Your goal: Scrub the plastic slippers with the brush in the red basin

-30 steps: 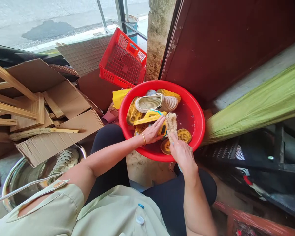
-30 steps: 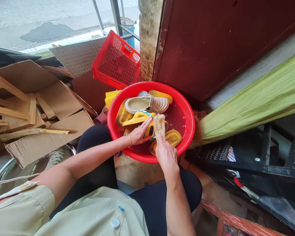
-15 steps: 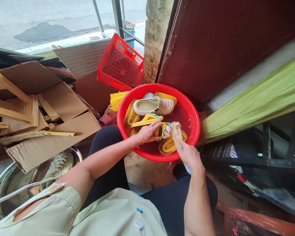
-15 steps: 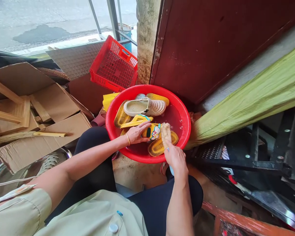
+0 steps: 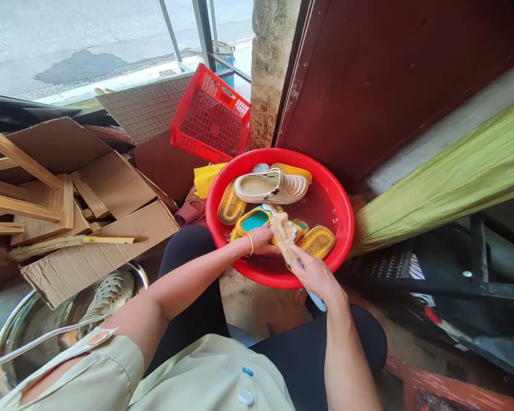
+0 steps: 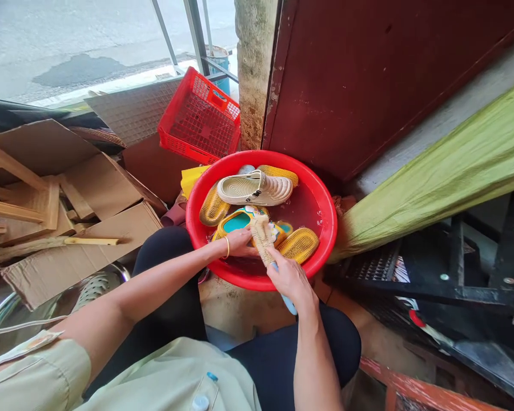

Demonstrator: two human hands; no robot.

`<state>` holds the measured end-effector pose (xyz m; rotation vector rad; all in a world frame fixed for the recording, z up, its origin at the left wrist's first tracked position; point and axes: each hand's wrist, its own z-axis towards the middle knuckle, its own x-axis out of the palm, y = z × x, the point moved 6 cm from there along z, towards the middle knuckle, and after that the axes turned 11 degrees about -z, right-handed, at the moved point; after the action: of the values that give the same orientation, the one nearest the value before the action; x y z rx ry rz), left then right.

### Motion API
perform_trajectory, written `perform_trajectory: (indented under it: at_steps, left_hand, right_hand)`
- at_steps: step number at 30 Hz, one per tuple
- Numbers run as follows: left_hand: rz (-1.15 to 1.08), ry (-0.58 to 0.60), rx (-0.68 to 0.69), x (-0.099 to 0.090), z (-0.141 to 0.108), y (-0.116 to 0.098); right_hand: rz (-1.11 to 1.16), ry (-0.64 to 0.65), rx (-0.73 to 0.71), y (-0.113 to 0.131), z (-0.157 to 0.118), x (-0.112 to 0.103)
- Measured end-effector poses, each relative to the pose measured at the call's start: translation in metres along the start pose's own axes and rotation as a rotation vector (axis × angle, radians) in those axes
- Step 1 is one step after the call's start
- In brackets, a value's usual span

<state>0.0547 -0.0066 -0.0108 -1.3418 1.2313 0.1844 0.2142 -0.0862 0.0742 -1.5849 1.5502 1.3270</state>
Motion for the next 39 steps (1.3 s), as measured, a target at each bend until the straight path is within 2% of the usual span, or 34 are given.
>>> perform_trajectory:
  at_steps: [3, 6, 8, 11, 14, 17, 19, 22, 24, 27, 29, 31, 33, 35, 39]
  left_hand:
    - [-0.037, -0.036, -0.158, 0.004, 0.008, 0.009]
    - [-0.041, 0.017, -0.234, 0.011, 0.011, 0.012]
    - [-0.013, 0.068, -0.201, 0.016, 0.011, 0.011]
    - [0.031, 0.107, -0.121, 0.021, 0.009, 0.007]
    - [0.051, 0.13, -0.05, 0.025, 0.007, 0.001]
    - [0.067, 0.112, 0.047, 0.023, 0.005, -0.011]
    - [0.06, 0.04, 0.134, 0.012, 0.003, -0.022]
    - [0.018, -0.147, 0.177, -0.022, 0.0, -0.026]
    - [-0.015, -0.327, 0.118, -0.054, -0.003, -0.015]
    - [0.018, -0.611, -0.016, -0.1, -0.004, 0.012]
    - [0.062, -0.683, -0.079, -0.115, 0.002, 0.026]
    - [0.079, -0.632, -0.109, -0.114, 0.013, 0.034]
    - [0.085, -0.531, -0.103, -0.102, 0.024, 0.035]
    - [0.088, -0.479, -0.079, -0.091, 0.03, 0.03]
    - [0.029, -0.572, -0.02, -0.093, 0.025, 0.019]
  right_hand:
    - [-0.09, 0.033, 0.074, -0.009, 0.004, 0.004]
    - [-0.216, 0.055, 0.24, -0.038, 0.011, 0.003]
    - [-0.242, 0.059, 0.309, -0.054, 0.017, 0.002]
    - [-0.227, 0.058, 0.345, -0.06, 0.025, 0.002]
    - [-0.245, 0.002, 0.403, -0.051, 0.029, 0.002]
    - [-0.235, -0.141, 0.372, -0.032, 0.029, 0.0]
    - [-0.219, -0.194, 0.291, -0.02, 0.028, 0.001]
    - [-0.229, -0.104, 0.198, -0.011, 0.027, 0.008]
    - [-0.249, -0.019, 0.217, -0.014, 0.026, 0.011]
    - [-0.26, 0.032, 0.293, -0.026, 0.026, 0.01]
    - [-0.248, 0.037, 0.33, -0.032, 0.027, 0.008]
    - [-0.224, 0.033, 0.345, -0.036, 0.028, 0.008]
    - [-0.201, 0.022, 0.344, -0.038, 0.029, 0.01]
    - [-0.177, 0.003, 0.333, -0.039, 0.029, 0.011]
    - [-0.116, -0.079, 0.325, -0.045, 0.028, 0.01]
